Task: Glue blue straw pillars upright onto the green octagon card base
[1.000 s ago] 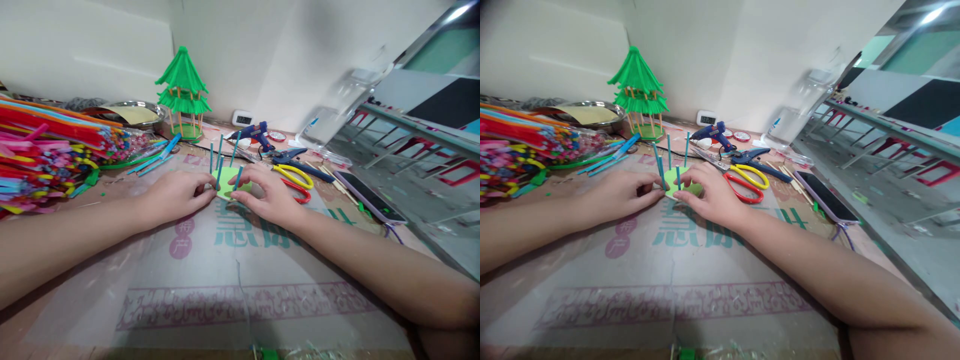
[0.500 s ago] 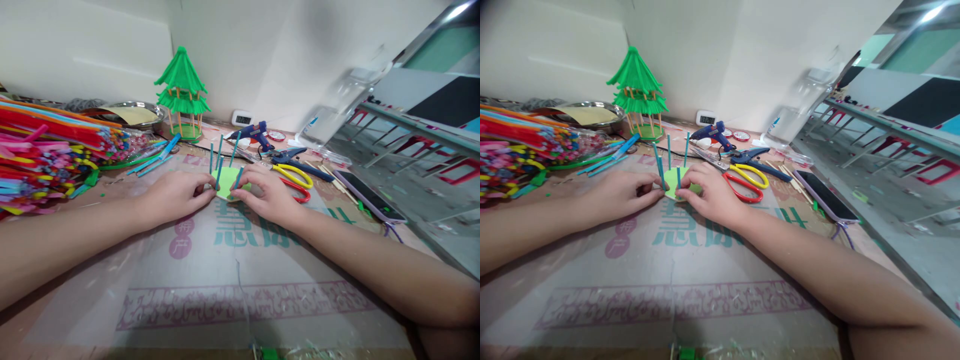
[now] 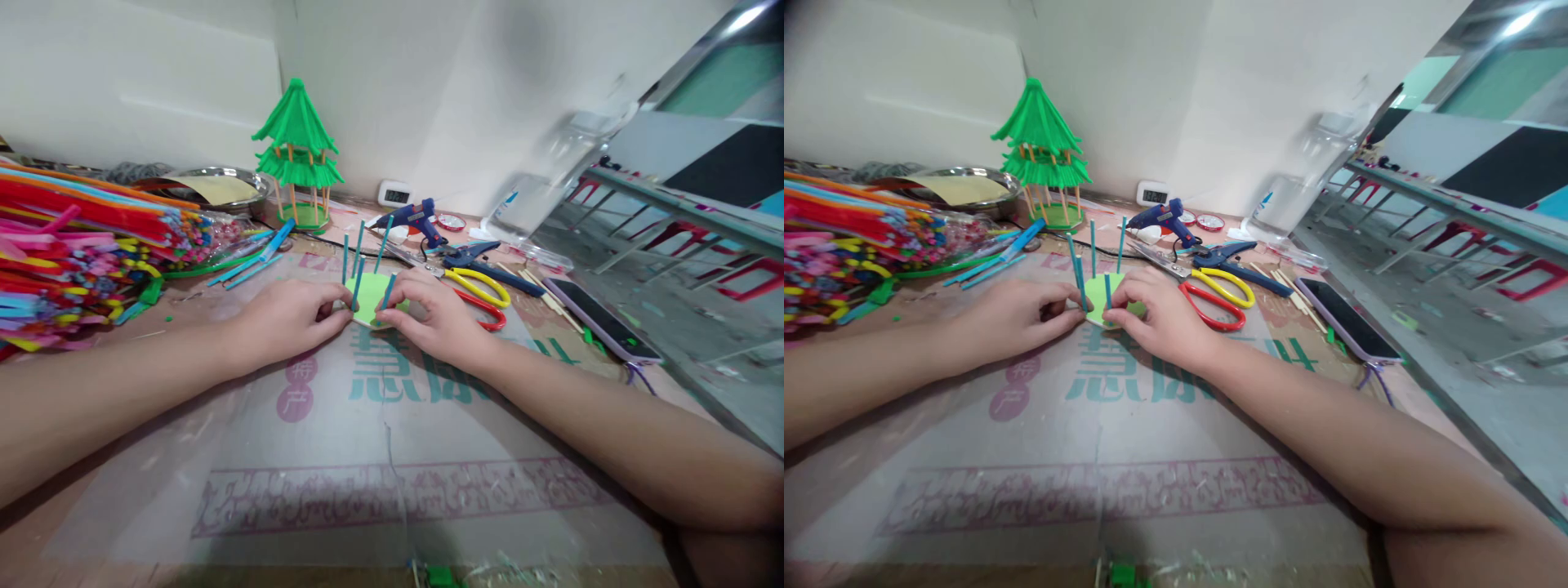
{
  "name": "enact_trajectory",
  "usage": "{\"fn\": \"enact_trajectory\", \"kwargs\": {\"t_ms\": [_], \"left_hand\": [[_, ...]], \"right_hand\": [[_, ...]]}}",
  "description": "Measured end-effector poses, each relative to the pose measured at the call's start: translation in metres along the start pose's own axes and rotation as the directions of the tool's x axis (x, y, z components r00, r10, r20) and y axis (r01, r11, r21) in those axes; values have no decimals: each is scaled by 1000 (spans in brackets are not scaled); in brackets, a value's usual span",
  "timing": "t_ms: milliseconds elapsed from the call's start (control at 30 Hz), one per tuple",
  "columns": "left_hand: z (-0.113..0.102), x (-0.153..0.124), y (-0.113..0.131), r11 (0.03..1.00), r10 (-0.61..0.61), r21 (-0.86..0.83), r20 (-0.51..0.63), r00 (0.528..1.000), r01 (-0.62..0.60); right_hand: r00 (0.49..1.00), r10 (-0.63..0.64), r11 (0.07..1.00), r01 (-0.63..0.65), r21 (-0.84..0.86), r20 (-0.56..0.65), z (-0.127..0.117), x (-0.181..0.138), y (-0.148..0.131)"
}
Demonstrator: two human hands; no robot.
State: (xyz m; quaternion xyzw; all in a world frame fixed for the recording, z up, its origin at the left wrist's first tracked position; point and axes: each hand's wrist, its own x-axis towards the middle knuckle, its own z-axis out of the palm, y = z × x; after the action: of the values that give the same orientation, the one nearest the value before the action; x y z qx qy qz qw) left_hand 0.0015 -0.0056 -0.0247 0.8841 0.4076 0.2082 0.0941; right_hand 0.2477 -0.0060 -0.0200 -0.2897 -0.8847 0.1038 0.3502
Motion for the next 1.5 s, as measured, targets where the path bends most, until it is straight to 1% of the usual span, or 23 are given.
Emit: {"fn": "enact_trajectory", "kwargs": {"t_ms": [333, 533, 667, 733, 833, 900, 967, 1033, 1167, 1267, 1433, 1500], "left_hand": [[0, 0, -1, 1000, -15, -23, 6, 1000, 15], [-2, 0, 1, 999, -36, -5, 18, 999, 36], [-1, -1, 1, 1000, -29, 7, 13, 999, 29], [-1, -1, 1, 999, -31, 12, 14, 999, 31], [0, -1, 1, 999, -43, 6, 20, 999, 43], [0, 0, 1, 999, -50, -10, 31, 998, 50], [-1, -1, 1, 998, -51, -23, 36, 998, 52], [-1, -1, 1, 998, -55, -24, 33, 998, 56], [0, -1, 0, 998, -61, -22, 22, 998, 62], [1, -2, 0, 998, -59, -17, 19, 998, 59], [0, -1, 0, 999, -53, 4, 22, 998, 53], [-1, -1, 0, 999, -44, 17, 20, 999, 44]], "right_hand": [[1000, 9, 1000, -9, -8, -21, -2, -1, -2], [996, -27, 1000, 27, 9, -84, -2, 0, -1], [997, -44, 999, 44, -5, -65, -1, 0, -1], [997, -30, 1000, 29, -8, -72, -1, -1, -2], [991, 16, 999, -11, 41, -130, -2, -2, -4], [984, -5, 998, 17, 67, -178, -3, -3, -6], [982, -79, 995, 87, 40, -173, -4, -3, -8], [982, -130, 991, 132, 2, -139, -5, -4, -10], [980, -117, 993, 116, -16, -161, -5, -5, -10], [980, -131, 991, 128, -28, -149, -5, -4, -9], [980, -132, 991, 132, -12, -150, -6, -4, -10], [982, -109, 994, 110, -2, -152, -6, -4, -10]]}}
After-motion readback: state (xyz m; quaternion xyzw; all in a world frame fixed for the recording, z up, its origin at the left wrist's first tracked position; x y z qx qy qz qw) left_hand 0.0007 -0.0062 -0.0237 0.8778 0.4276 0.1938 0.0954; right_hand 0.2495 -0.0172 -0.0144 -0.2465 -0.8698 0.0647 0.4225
